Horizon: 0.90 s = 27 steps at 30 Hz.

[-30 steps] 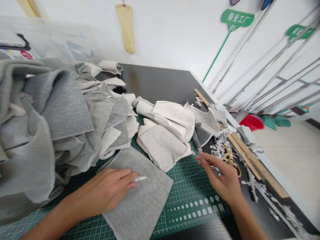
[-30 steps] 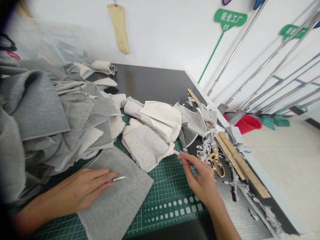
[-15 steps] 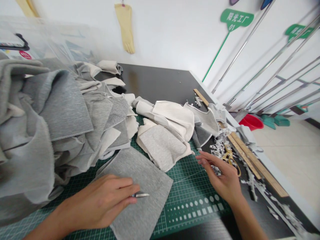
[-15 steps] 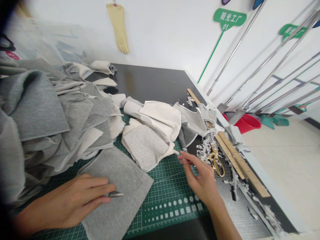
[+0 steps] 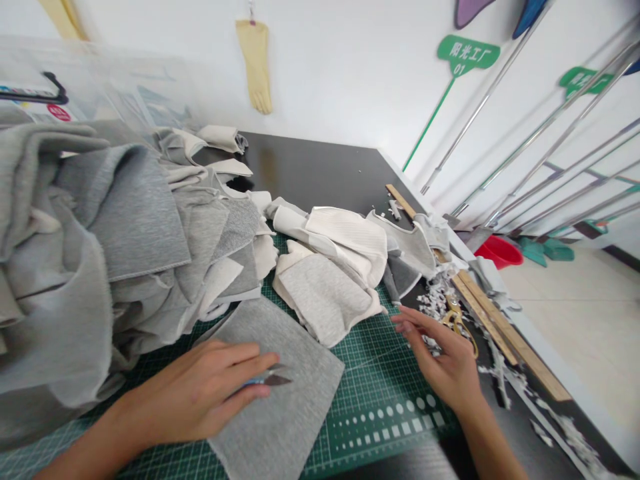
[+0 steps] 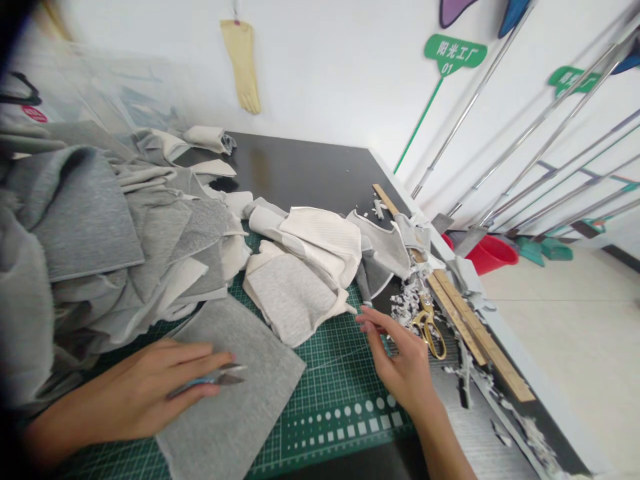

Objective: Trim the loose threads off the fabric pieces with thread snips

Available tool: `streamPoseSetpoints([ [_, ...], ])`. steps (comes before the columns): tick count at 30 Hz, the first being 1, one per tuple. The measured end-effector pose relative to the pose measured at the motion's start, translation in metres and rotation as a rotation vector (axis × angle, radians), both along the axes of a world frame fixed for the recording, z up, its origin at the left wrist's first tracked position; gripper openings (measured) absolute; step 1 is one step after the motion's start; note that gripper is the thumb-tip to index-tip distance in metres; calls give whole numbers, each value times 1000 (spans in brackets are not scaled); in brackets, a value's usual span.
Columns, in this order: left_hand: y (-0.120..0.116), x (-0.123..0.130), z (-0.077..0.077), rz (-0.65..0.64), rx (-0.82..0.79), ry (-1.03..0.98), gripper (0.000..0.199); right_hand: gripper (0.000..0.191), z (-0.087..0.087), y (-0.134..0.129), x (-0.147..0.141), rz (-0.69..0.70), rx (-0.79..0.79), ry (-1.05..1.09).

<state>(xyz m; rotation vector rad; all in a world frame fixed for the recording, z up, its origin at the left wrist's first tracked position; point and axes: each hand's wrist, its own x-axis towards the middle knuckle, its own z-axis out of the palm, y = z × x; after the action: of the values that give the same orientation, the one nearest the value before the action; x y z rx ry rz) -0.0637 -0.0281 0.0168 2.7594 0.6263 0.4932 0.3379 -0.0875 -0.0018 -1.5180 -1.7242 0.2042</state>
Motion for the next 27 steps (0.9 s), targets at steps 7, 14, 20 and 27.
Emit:
streamPoseSetpoints([
  [7,27,-4,-23,140,-93,-178,28,44,19,-21,-50,263,127,-48],
  [14,28,9,-35,288,-76,-350,27,79,-17,-20,-146,311,-73,-443],
  [20,26,13,-30,293,-43,-453,26,61,-18,-20,-163,254,-98,-449],
  [27,26,17,-36,257,8,-456,26,48,3,-10,-178,178,-40,-619],
])
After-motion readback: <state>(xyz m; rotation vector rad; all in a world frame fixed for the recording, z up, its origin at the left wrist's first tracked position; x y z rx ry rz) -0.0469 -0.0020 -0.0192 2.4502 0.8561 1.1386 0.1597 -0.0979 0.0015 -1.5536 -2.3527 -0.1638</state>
